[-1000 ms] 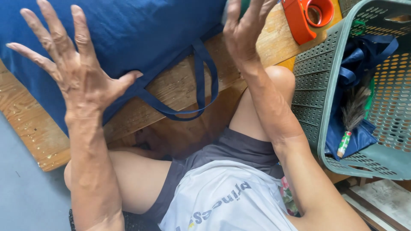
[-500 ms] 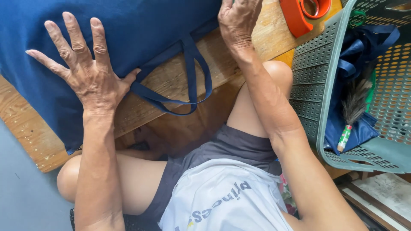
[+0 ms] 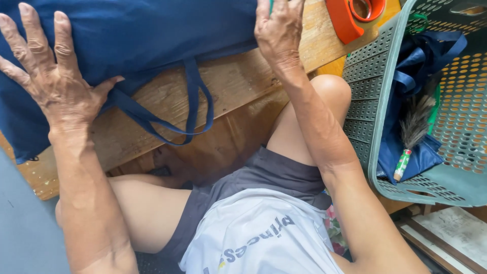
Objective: The person sits cross-legged on the floor and uses a small green brush to scrub the surface of a blue fabric bag placed on a wooden table. They repeatedly brush different areas of the bag, including the sides and the handle, while holding the bag steady with the other hand.
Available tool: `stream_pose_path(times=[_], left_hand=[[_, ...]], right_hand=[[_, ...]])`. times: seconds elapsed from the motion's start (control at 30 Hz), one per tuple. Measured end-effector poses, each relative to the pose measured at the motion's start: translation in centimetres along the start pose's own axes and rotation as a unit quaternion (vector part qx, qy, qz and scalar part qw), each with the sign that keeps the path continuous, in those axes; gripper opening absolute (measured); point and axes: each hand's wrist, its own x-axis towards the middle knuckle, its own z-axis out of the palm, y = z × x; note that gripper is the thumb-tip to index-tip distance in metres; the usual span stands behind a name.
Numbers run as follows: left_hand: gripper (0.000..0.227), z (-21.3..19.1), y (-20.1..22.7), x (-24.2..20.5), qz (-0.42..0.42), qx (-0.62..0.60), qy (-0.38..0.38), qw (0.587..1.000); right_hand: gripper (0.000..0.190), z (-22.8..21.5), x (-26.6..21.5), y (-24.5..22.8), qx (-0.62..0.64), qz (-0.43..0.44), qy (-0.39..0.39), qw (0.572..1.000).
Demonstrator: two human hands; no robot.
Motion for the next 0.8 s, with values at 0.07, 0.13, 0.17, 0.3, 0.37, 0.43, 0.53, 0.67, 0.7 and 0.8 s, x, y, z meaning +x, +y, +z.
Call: stream_pose_path(times=[0.07, 0.13, 0.17, 0.3, 0.37, 0.43, 0.53, 0.67, 0.7, 0.8], left_hand=[[0.123, 0.2, 0.2, -0.5, -0.042, 0.039, -0.019, 0.998], [0.125, -0.1, 2.1, -0.9, -0.078, 0.079, -0.039, 0.993], [0.121, -0.6, 3.8, -0.9, -0.153, 0.072, -0.026, 0.985], [0.07, 0.6, 9.2, -1.3, -0.016, -0.164, 0.256, 0.953], [0.042, 1.7, 14.2, -1.0, -0.06, -0.322, 0.205, 0.922], [0.023, 3.7, 18.6, -0.3, -0.098, -0.473, 0.145, 0.863], [0.042, 6.0, 22.9, 1.6, -0.314, -0.742, -0.06, 0.589], [0.084, 4.6, 25.3, 4.0, -0.458, -0.764, -0.1, 0.445], [0.088, 4.4, 25.6, 4.5, -0.48, -0.77, -0.077, 0.413], [0.073, 6.2, 26.6, 5.3, -0.485, -0.798, -0.052, 0.355]], right_hand=[[0.035, -0.3, 0.2, 3.6, 0.057, 0.052, -0.056, 0.995], [0.042, -2.7, 0.0, 3.9, 0.112, 0.109, -0.111, 0.982], [0.039, -4.6, 0.2, 2.2, 0.188, 0.157, -0.166, 0.955], [0.024, -7.8, -0.5, 0.5, 0.273, 0.116, -0.252, 0.921], [0.017, -6.6, -0.9, 2.0, 0.289, 0.136, -0.207, 0.925], [0.019, -7.0, -0.9, 2.6, 0.301, 0.155, -0.16, 0.927], [0.023, -8.1, -0.4, 2.6, 0.257, 0.003, -0.066, 0.964], [0.039, -9.0, -0.7, 1.6, 0.248, -0.013, -0.028, 0.968], [0.027, -9.6, -0.5, 0.4, 0.246, -0.053, -0.022, 0.968], [0.027, -8.4, -0.8, 1.7, 0.191, -0.099, -0.017, 0.976]])
